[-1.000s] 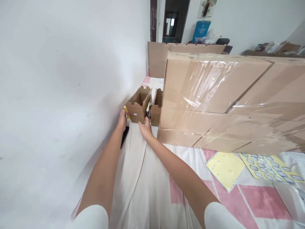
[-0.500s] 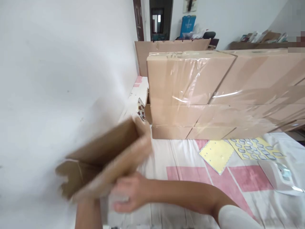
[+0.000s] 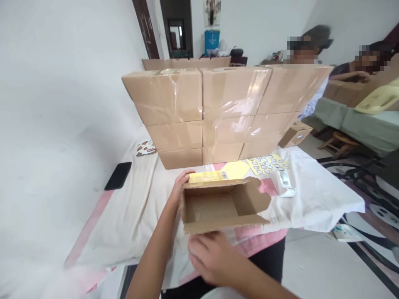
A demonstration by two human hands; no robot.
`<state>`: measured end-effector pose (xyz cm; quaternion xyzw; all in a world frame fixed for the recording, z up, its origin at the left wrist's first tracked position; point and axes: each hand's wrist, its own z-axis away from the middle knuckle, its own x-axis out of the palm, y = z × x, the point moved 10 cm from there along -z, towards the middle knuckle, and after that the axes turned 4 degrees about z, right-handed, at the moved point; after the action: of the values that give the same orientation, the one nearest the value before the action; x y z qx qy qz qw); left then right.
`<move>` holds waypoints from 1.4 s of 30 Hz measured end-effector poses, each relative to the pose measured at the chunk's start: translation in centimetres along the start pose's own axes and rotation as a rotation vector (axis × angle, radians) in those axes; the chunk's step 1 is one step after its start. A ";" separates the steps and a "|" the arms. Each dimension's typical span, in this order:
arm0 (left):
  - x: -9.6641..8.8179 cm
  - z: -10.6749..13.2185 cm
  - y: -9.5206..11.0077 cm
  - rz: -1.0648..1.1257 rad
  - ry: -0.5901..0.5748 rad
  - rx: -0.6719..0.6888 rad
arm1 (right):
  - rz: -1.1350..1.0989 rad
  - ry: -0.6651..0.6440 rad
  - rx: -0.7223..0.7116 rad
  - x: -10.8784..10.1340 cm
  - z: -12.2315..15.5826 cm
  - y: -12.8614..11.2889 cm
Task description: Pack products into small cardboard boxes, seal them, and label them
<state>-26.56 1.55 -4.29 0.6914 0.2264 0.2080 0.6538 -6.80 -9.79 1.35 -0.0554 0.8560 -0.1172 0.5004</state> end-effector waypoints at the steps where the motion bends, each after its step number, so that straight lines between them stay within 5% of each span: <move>1: 0.8 -0.2 0.6 0.035 -0.048 0.020 | -0.052 0.068 0.004 -2.3 1.3 -0.9; 4: 1.1 0.2 2.1 0.058 -0.083 0.082 | -0.183 0.327 0.018 -10.8 5.3 -1.4; 8: -0.3 3.2 4.8 -0.063 -0.003 0.071 | -0.223 0.730 0.292 -21.6 6.6 8.5; 9: -0.6 4.5 6.3 -0.111 0.029 0.100 | -0.273 0.676 0.341 -22.2 4.8 11.8; 11: -0.6 7.9 10.5 -0.265 0.059 0.257 | -0.426 0.416 0.386 -20.6 -0.4 17.2; 14: 2.4 12.9 14.0 -0.642 -0.133 0.375 | -0.505 -0.193 0.384 -13.0 -7.1 20.8; 17: 4.7 15.5 13.1 -0.968 -0.320 0.351 | -0.377 -0.562 0.305 -6.2 -9.8 20.9; 20: 4.7 15.9 11.5 -1.059 -0.359 0.326 | -0.201 -0.660 0.224 -3.2 -10.5 20.3; 22: 4.1 15.8 11.0 -1.076 -0.331 0.341 | -0.087 -0.639 0.155 -3.8 -10.6 20.1; 24: 3.7 15.9 10.8 -1.075 -0.325 0.366 | -0.016 -0.526 0.120 -6.5 -10.7 20.2; 30: 3.5 16.0 11.1 -1.040 -0.348 0.376 | -0.311 0.163 0.196 -21.6 -8.5 18.9; 33: 3.4 15.8 11.2 -1.026 -0.361 0.361 | -0.511 0.185 0.123 -25.3 -6.5 15.4; 36: 3.0 15.5 10.9 -1.033 -0.367 0.322 | -0.349 -0.026 0.126 -24.3 -5.1 12.6; 42: 1.9 15.6 8.3 -1.006 -0.348 0.259 | 0.298 -0.410 0.160 -16.2 -2.9 11.9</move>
<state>-15.57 -10.31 3.05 0.5969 0.4413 -0.2776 0.6098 -1.03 5.61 13.34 0.0883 0.7235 -0.0957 0.6780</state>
